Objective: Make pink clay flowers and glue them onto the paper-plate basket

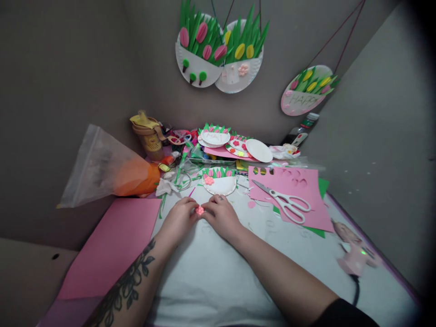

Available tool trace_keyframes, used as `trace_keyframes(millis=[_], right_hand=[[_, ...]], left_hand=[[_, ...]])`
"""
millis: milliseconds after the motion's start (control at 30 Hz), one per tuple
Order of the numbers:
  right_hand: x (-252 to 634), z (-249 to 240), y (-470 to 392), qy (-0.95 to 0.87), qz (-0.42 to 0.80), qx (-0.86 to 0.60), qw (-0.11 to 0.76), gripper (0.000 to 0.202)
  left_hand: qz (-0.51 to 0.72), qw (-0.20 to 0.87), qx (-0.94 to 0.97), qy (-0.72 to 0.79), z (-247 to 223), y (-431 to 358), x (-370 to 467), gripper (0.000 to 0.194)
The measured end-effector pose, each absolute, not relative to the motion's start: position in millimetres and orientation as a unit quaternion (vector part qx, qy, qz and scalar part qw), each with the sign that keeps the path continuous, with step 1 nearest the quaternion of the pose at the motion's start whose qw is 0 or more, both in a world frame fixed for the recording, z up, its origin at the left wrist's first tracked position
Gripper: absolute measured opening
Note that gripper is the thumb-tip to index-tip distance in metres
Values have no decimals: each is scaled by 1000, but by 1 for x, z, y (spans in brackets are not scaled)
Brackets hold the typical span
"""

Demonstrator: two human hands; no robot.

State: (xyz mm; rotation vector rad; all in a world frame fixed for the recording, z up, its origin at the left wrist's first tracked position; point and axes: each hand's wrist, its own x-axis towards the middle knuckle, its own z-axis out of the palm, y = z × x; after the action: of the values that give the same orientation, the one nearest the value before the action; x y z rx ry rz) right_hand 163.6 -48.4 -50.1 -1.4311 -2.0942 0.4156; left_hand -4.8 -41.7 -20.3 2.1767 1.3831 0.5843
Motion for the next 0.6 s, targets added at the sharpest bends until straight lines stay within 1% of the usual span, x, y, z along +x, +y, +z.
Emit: trace_keyframes(millis=[167,300,433,500,600], right_hand=[[168,-50,-49,-776,157,-539,286,21],[169,-48,-51,-774,163,-539,289,15],[169,-46,-54,-758,183,-548,302,8],[170,-45,-54,-752,187,-556,303,7],[171,-44,-54,-755,185,-555,295,15]], left_hand=[[209,235,794,520,-23,-40,-9,20],[213,222,793,525,-25,-38,-12,14],[257,197,780,535,-26,-35,-16,20],[254,199,780,537,-26,-35,-17,19],[221,210,794,526,-24,-38,-14,17]])
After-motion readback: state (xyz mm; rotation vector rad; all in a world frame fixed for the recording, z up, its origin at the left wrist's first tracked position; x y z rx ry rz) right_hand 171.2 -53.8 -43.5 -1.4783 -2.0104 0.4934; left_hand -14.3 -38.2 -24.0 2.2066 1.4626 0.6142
